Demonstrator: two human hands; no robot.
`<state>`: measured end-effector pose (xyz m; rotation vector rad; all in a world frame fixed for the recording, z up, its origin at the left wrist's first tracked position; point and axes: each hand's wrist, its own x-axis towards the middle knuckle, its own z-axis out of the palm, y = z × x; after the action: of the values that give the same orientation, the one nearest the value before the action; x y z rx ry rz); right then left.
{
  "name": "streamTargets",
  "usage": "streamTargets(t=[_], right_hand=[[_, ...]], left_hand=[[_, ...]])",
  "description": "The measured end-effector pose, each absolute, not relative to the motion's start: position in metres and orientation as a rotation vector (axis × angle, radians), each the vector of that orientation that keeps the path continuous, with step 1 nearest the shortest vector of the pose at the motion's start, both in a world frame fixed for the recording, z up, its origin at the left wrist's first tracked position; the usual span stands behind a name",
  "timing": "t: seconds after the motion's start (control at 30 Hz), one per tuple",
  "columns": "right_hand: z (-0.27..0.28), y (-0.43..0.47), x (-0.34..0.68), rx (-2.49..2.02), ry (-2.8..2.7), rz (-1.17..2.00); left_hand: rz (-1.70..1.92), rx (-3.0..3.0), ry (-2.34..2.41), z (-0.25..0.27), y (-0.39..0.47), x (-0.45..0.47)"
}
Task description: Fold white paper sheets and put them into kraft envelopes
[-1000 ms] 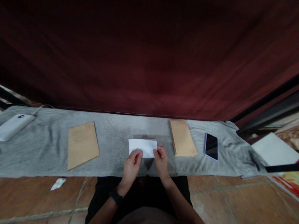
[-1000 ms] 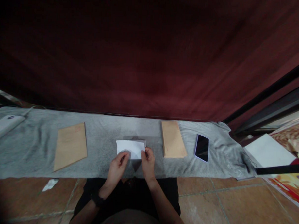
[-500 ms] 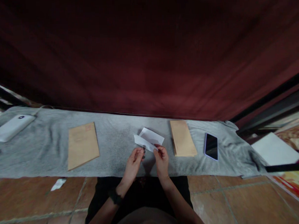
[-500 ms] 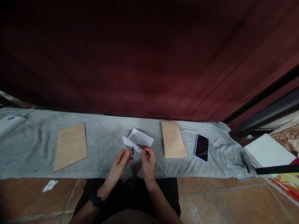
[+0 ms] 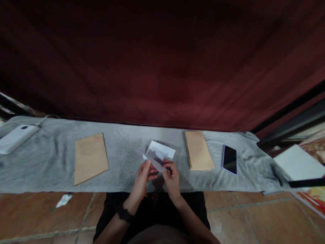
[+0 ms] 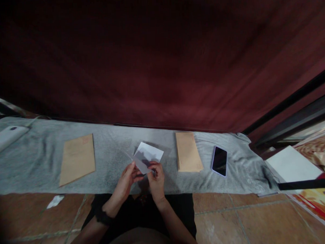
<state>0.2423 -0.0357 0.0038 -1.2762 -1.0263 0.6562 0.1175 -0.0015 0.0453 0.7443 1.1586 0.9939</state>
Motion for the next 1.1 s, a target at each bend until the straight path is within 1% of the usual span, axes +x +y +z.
streamTargets(t=[0.23,0.43,0.63,0.9,1.1], right_hand=[[0.004,-0.044,0.239,-1.29,-1.241,0.559],[0.001,-0.046,0.237,-1.288,-1.331,0.497],[0.0,-0.052,0.248,-1.287,-1.373,0.488],[-0.003,-0.057,0.252,-1.346,-1.46,0.479],[-0.008,-0.056,0.249,-1.415,-1.491,0.482]], left_hand=[[1.025,0.572,1.176,0.055,0.0,0.115],[1.128,0.736,1.239,0.058,-0.001,0.114],[1.048,0.835,1.257,0.055,0.009,0.097],[0.994,0.838,1.264,0.035,0.021,0.079],[0.962,0.912,1.387,0.015,0.027,0.069]])
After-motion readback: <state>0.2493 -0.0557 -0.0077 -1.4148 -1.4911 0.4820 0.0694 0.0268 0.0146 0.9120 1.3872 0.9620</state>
